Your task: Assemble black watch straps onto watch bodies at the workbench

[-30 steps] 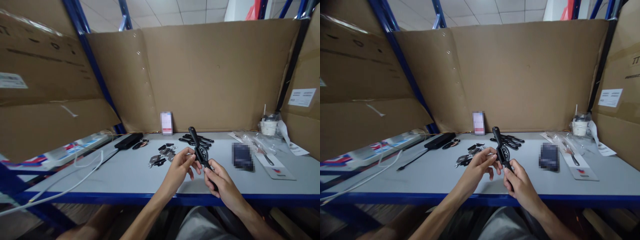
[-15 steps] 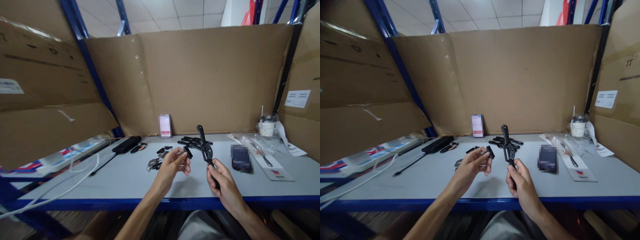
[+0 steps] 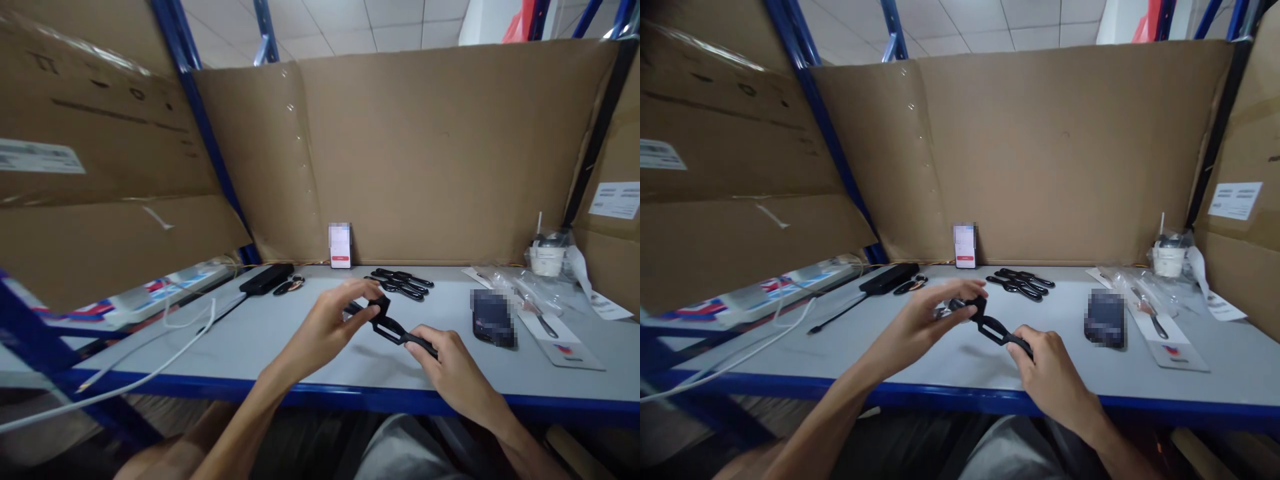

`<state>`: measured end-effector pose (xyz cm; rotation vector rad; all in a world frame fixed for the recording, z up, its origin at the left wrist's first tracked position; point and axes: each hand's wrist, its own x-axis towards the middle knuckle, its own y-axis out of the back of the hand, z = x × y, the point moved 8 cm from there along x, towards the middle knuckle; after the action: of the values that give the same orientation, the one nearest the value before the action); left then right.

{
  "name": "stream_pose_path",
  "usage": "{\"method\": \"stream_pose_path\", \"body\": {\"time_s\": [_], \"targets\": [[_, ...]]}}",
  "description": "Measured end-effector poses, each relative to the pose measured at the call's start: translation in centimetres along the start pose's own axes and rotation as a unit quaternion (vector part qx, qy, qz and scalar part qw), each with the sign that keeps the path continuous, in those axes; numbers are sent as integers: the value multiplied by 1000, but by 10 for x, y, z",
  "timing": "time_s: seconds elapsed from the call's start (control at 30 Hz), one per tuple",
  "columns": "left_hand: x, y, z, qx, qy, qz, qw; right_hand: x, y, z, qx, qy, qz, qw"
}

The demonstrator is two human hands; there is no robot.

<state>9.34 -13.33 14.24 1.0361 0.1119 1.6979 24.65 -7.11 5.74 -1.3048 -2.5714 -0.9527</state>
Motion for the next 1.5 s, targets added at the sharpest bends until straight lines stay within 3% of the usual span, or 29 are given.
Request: {"method": "stream_pose_path", "body": {"time_s": [0.07,0.13,0.17,0.3,0.37,0.47,0.57,0.67,0.8,0.97,1.07,1.23,1.3,1.37,1.43,1.5], "targets": [[-2,-15,-3,20,2,-53,998,3,2,-2,-14,5,-8,1000],[-2,-25,-5,32,-7,-57,998,4,2,-2,-9,8,-2,1000],[-1,-25,-5,33,-13,-33,999,3,2,-1,1,6,6,1000],[-4,-5,-10,41,6,154,987,-2,-2,8,58,-24,41,997],[-6,0,-12,28,27,182,983,-4,-3,10,89,-31,58,994],[-5,-7,-16,-95,67,143,983,-8,-3,12,190,-37,84,978],[-5,-27,-26,-246,142,67,957,-9,-6,19,304,-66,93,946],[-6,-41,-31,-285,176,15,942,-8,-9,27,355,-89,93,926],[-4,-29,-28,-228,152,40,961,-6,-13,31,337,-99,60,934],[-3,-16,-6,-64,85,-6,994,-8,-17,24,279,-93,15,956],[-2,-10,5,30,23,-9,999,-10,-18,21,263,-96,5,960],[1,-14,2,53,-13,-54,997,-10,-18,21,267,-93,-3,959],[2,-9,-1,64,-10,-32,997,-10,-19,22,271,-91,-4,958],[2,2,-2,86,-13,31,996,-8,-18,23,292,-92,6,952],[1,18,-3,128,-18,112,985,-7,-14,26,341,-101,36,934],[1,24,-11,167,-4,133,977,-6,-9,29,399,-109,74,907]]}}
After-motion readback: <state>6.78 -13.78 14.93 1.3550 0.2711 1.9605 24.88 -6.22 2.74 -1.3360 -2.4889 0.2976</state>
